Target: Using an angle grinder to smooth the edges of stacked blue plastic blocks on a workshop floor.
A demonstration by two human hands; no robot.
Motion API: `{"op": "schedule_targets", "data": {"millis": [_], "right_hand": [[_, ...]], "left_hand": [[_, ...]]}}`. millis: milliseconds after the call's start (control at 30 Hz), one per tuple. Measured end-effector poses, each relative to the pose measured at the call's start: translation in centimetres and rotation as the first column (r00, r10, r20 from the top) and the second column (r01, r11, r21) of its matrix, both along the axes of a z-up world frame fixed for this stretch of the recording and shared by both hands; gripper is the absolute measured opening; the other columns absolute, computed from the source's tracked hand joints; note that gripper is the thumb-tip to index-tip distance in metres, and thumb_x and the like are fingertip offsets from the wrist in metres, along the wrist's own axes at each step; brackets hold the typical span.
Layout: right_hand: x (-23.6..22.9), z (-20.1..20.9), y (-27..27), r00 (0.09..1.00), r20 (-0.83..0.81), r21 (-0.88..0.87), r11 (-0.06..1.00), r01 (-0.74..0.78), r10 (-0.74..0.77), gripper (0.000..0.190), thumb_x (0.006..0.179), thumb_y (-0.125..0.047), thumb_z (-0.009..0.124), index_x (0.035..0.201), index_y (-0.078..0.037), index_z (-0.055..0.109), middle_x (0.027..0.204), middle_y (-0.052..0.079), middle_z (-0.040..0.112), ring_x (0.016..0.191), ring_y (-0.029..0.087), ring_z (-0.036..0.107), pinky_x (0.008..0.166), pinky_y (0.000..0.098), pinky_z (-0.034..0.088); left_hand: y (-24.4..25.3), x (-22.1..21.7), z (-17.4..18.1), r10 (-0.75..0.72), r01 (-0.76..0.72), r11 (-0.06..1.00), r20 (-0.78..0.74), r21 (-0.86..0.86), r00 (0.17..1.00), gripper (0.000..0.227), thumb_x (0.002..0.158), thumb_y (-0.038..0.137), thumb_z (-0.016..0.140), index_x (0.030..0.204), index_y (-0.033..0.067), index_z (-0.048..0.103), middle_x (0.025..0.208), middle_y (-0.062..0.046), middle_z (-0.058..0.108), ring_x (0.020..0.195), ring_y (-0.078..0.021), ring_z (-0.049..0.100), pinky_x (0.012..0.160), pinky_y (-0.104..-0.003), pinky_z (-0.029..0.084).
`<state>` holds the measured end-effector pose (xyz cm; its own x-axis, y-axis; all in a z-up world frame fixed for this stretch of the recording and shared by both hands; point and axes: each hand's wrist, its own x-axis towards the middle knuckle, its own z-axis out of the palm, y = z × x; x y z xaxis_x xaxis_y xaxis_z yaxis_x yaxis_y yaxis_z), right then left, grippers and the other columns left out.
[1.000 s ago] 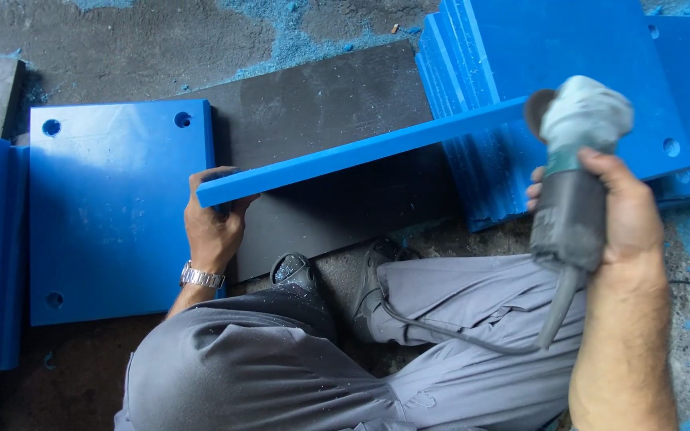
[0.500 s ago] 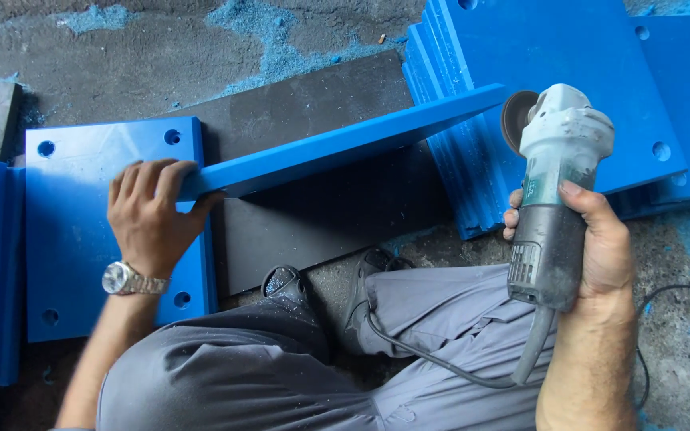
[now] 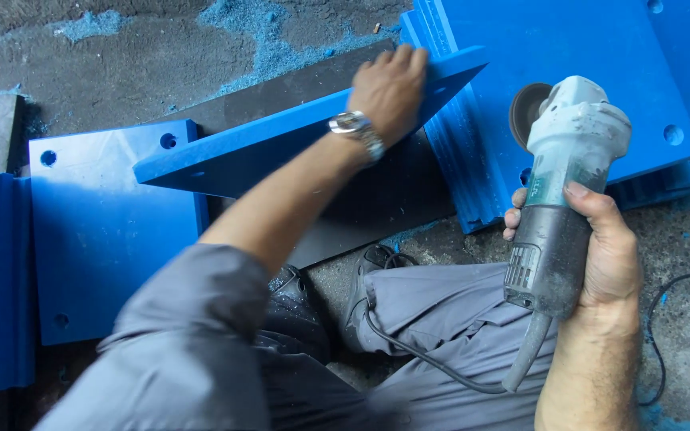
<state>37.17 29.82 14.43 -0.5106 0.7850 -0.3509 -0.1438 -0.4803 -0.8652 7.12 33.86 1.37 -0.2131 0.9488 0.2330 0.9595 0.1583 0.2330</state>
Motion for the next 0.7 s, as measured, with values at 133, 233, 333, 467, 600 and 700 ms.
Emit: {"op": "schedule_targets", "data": {"millis": [133, 233, 333, 467, 600, 700], "right_hand": [[0.6, -0.3, 0.5, 0.999, -0.001, 0.023, 0.999, 0.033, -0.033, 0.062, 0.098, -0.035, 0.064, 0.137, 0.012, 0.051, 0.108, 0.02, 0.066, 0.09, 0.026, 0.07, 0.082, 0.0389, 0.06], [0.9, -0.2, 0.5, 0.998, 0.012, 0.047, 0.997, 0.055, -0.055, 0.063, 0.096, -0.035, 0.064, 0.138, 0.011, 0.051, 0.108, 0.019, 0.066, 0.09, 0.026, 0.07, 0.082, 0.0391, 0.06], [1.2, -0.5, 1.4, 0.999, -0.013, 0.043, 0.998, 0.043, -0.042, 0.064, 0.097, -0.037, 0.064, 0.137, 0.012, 0.051, 0.108, 0.019, 0.066, 0.09, 0.026, 0.069, 0.082, 0.0392, 0.06], [2.1, -0.5, 1.4, 0.995, -0.07, 0.098, 0.992, 0.078, -0.071, 0.06, 0.098, -0.035, 0.065, 0.135, 0.011, 0.052, 0.11, 0.02, 0.065, 0.095, 0.027, 0.068, 0.085, 0.0404, 0.059], [2.2, 0.0, 1.7, 0.984, -0.091, 0.199, 0.965, 0.169, -0.153, 0.058, 0.093, -0.035, 0.064, 0.133, 0.006, 0.054, 0.111, 0.019, 0.065, 0.096, 0.029, 0.067, 0.086, 0.0428, 0.059], [3.0, 0.0, 1.9, 0.98, -0.148, 0.244, 0.955, 0.168, -0.134, 0.052, 0.094, -0.036, 0.064, 0.121, 0.006, 0.052, 0.105, 0.017, 0.061, 0.09, 0.027, 0.063, 0.085, 0.0402, 0.058]], "left_hand": [[3.5, 3.4, 2.1, 0.002, -0.011, 0.995, 0.099, 0.094, 0.995, 0.046, 0.079, 0.015, 0.072, 0.119, 0.0012, 0.053, 0.114, -0.018, 0.062, 0.103, -0.0332, 0.065, 0.084, -0.054, 0.054], [4.5, 4.8, 1.2, -0.025, 0.029, 0.999, 0.097, -0.042, 0.995, 0.039, 0.083, 0.007, 0.067, 0.119, 0.0038, 0.053, 0.108, -0.016, 0.064, 0.098, -0.0302, 0.067, 0.087, -0.056, 0.052], [5.1, 4.9, 0.9, -0.001, 0.019, 0.991, 0.133, -0.134, 0.991, 0.023, 0.092, 0.008, 0.064, 0.113, 0.0062, 0.055, 0.097, -0.014, 0.068, 0.094, -0.0297, 0.069, 0.094, -0.056, 0.05], [2.7, 2.8, 4.0, -0.046, 0.051, 0.998, 0.149, -0.031, 0.988, 0.047, 0.075, 0.021, 0.079, 0.111, 0.0057, 0.054, 0.09, -0.013, 0.069, 0.086, -0.0331, 0.068, 0.089, -0.057, 0.049], [-1.9, -4.0, 9.4, -0.066, 0.048, 0.965, 0.063, 0.256, 0.996, 0.039, 0.077, 0.038, 0.084, 0.099, 0.0106, 0.069, 0.075, -0.009, 0.069, 0.064, -0.0259, 0.068, 0.056, -0.044, 0.052], [-9.3, -8.6, 17.6, -0.035, 0.038, 0.997, 0.043, -0.072, 0.998, 0.043, 0.107, 0.049, 0.063, 0.094, 0.0088, 0.073, 0.063, -0.012, 0.066, 0.044, -0.017, 0.056, 0.036, -0.033, 0.04]]}}
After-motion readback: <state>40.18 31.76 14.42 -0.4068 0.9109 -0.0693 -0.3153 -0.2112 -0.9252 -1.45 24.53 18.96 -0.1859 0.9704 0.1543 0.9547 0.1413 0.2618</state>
